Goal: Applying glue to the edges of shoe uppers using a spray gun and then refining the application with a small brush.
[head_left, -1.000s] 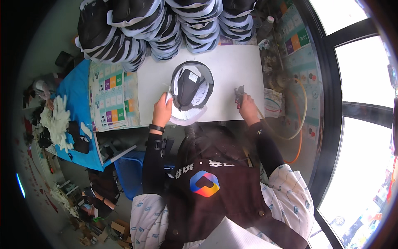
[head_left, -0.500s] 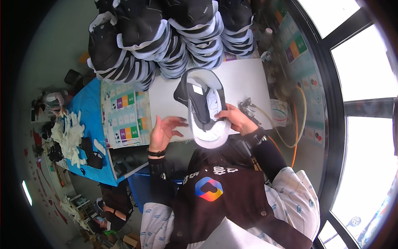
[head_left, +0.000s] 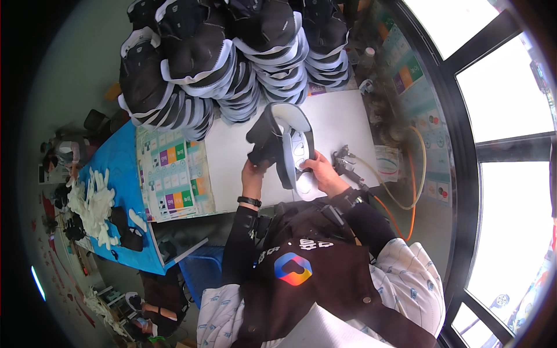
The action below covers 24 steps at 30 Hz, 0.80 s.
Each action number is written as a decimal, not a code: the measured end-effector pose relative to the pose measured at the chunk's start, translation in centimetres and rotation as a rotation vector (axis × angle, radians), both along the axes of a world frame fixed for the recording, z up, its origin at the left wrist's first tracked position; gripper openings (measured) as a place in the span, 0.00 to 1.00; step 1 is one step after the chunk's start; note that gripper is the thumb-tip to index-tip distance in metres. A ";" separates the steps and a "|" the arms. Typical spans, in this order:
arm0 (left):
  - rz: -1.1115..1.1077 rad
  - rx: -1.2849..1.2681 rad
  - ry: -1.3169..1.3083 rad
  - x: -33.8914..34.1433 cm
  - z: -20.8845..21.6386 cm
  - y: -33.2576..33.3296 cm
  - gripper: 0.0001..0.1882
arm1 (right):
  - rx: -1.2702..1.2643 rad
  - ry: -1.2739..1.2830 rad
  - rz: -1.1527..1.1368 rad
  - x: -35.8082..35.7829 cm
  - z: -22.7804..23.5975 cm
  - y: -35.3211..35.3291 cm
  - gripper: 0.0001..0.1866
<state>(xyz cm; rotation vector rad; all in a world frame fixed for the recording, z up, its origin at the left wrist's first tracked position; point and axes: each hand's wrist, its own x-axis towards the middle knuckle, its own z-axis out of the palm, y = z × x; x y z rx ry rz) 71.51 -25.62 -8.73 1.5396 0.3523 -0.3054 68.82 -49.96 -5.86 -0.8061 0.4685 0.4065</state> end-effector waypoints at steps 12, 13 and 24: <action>-0.094 -0.015 0.238 -0.2 2.0 1.9 0.44 | 0.046 -0.047 0.081 -0.3 -14.0 2.0 0.29; -0.226 0.141 0.141 -1.3 2.7 1.3 0.45 | 0.081 -0.017 0.088 -0.4 -14.3 2.7 0.29; -0.501 1.040 -0.407 3.4 5.5 -3.2 0.26 | -1.841 -0.309 0.538 -5.0 -11.2 -7.9 0.31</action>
